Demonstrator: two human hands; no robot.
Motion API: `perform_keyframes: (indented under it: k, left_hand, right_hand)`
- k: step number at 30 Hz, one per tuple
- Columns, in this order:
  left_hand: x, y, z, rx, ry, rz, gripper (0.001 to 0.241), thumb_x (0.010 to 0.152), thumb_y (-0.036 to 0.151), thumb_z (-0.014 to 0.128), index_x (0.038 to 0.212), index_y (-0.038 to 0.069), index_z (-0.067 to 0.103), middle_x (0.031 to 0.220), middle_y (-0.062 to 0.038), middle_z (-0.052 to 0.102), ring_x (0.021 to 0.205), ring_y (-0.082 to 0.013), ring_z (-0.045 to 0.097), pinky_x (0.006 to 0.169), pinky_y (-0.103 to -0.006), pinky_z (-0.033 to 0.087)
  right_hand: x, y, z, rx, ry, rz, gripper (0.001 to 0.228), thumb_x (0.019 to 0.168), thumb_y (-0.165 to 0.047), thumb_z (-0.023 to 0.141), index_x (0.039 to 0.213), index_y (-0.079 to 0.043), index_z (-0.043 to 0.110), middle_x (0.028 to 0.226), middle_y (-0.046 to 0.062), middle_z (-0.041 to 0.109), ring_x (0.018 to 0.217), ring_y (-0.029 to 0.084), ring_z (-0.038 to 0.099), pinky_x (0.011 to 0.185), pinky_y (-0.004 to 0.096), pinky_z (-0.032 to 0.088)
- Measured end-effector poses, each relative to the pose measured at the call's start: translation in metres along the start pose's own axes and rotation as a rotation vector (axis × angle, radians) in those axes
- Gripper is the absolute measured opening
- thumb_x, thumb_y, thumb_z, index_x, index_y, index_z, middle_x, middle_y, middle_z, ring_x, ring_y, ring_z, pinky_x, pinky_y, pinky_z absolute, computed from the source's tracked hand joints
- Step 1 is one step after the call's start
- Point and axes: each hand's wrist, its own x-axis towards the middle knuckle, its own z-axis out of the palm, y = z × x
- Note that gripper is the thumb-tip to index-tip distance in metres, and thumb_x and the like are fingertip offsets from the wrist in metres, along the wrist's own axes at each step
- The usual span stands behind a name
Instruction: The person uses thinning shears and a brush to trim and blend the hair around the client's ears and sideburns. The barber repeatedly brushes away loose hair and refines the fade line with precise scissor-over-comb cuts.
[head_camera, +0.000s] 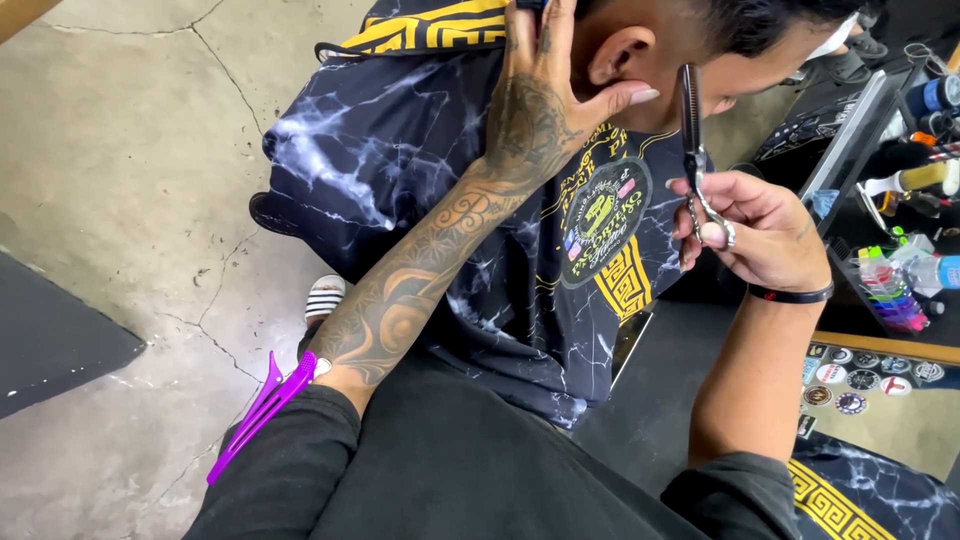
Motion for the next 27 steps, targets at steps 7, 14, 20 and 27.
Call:
perform_keyframes:
  k: [7,14,20,27]
  left_hand:
    - [-0.002,-0.005,0.001,0.031,0.017,0.052,0.120,0.081,0.075,0.092,0.160,0.015,0.025,0.142,-0.013,0.047,0.141,-0.0355,0.050,0.117,-0.0457,0.057]
    - [-0.003,-0.004,0.001,0.028,0.016,0.020,0.122,0.081,0.076,0.091,0.163,0.020,0.020,0.132,-0.010,0.047,0.127,-0.0308,0.055,0.107,-0.0408,0.060]
    - [-0.003,-0.003,0.001,0.029,-0.002,-0.001,0.122,0.081,0.077,0.091,0.163,0.021,0.019,0.136,-0.012,0.048,0.131,-0.0329,0.053,0.110,-0.0434,0.058]
    - [-0.002,-0.003,0.002,0.034,0.005,0.013,0.122,0.080,0.080,0.087,0.162,0.018,0.021,0.137,-0.012,0.047,0.133,-0.0333,0.054,0.109,-0.0439,0.062]
  right_hand:
    - [-0.001,0.007,-0.007,0.088,-0.036,-0.068,0.051,0.088,-0.001,0.070,0.137,0.000,0.057,0.144,0.025,0.059,0.100,0.028,0.070,0.066,0.038,0.068]
    - [0.000,0.006,-0.006,0.039,-0.046,-0.050,0.050,0.088,0.001,0.069,0.136,0.003,0.057,0.138,0.023,0.062,0.097,0.025,0.069,0.066,0.034,0.068]
    - [0.000,0.001,-0.005,0.042,-0.044,-0.041,0.050,0.088,0.000,0.070,0.137,0.002,0.057,0.142,0.022,0.061,0.097,0.025,0.069,0.066,0.035,0.067]
    - [0.004,0.001,-0.007,0.050,-0.028,-0.075,0.051,0.087,-0.006,0.073,0.135,0.004,0.057,0.140,0.022,0.062,0.096,0.025,0.071,0.065,0.036,0.068]
